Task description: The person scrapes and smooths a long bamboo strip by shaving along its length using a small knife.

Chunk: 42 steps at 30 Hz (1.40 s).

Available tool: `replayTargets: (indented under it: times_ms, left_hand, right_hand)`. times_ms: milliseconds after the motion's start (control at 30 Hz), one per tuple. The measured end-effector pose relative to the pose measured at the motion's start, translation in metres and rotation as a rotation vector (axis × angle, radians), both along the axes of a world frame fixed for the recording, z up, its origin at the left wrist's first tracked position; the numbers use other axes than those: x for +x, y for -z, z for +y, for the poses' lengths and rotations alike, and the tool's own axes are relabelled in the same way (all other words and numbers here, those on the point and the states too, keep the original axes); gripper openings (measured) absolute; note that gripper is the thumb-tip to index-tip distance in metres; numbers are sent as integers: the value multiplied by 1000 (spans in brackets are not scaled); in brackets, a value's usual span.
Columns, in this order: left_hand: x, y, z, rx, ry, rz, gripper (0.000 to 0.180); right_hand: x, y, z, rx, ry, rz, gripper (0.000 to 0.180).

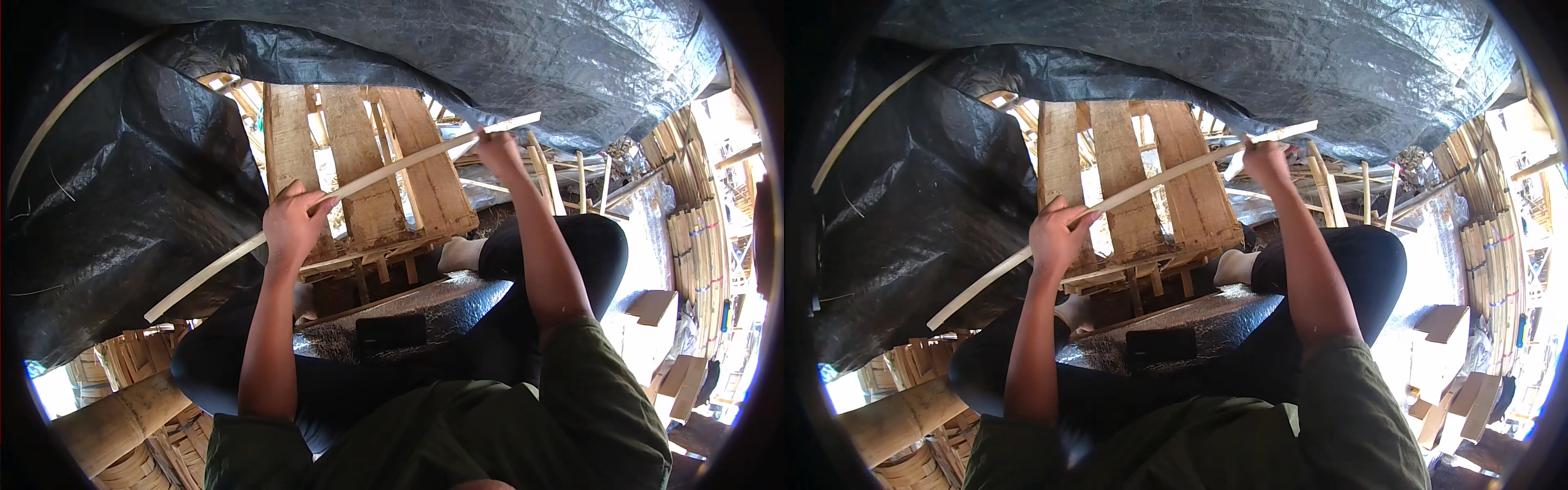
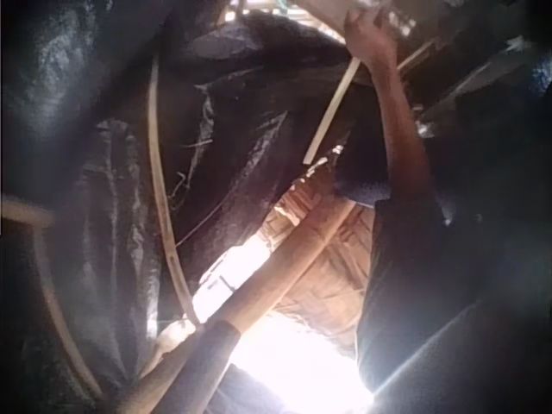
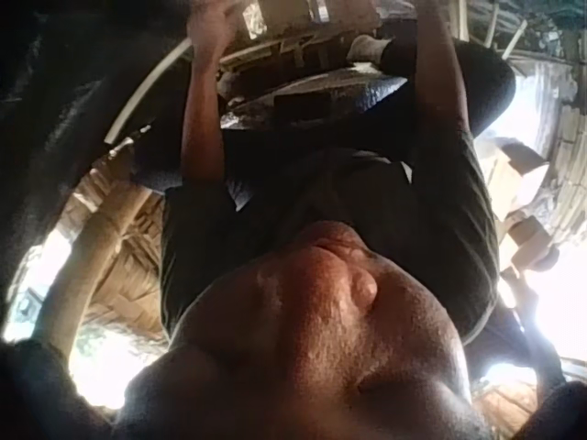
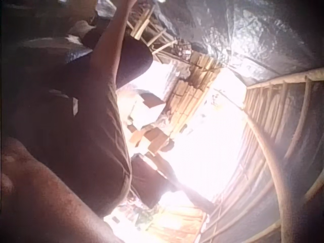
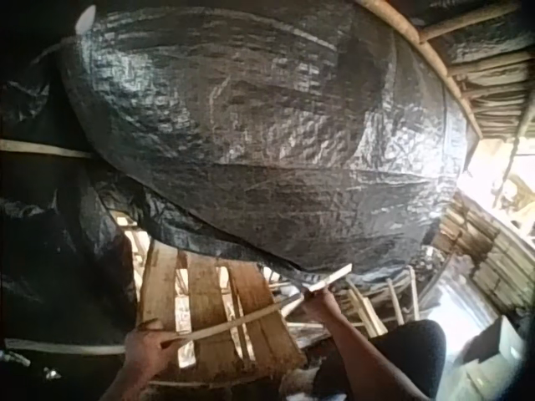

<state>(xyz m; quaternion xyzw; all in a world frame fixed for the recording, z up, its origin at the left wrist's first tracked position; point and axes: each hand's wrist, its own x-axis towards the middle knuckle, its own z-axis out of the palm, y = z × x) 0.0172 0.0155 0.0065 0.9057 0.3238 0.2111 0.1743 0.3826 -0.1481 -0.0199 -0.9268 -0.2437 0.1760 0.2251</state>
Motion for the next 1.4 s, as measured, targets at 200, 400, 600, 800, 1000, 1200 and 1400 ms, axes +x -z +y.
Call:
replayTargets:
  times_ms: [200,400,600,800,1000,1200,1400]
  left_hand:
    - [-14,3,0,39,-16,8,22]
    - [1,3,-6,65,37,-67,22]
    - [-13,-1,-9,35,11,-20,24]
    - [-15,1,-14,78,37,-64,25]
    - [-14,0,-16,92,35,-131,22]
    - [-12,2,-19,91,21,-171,15]
    - [-27,12,-14,111,-8,-241,8]
  right_hand:
    - [-65,25,18,239,-156,-237,58]
    - [4,24,-15,118,81,-40,54]
    - [-79,-6,-7,177,-112,-67,61]
    - [-82,1,-13,198,-65,-112,65]
    - [-78,-4,-16,192,-110,-45,52]
    - [-66,0,-16,219,-108,-119,34]
    - [-95,-71,-14,315,-155,100,20]
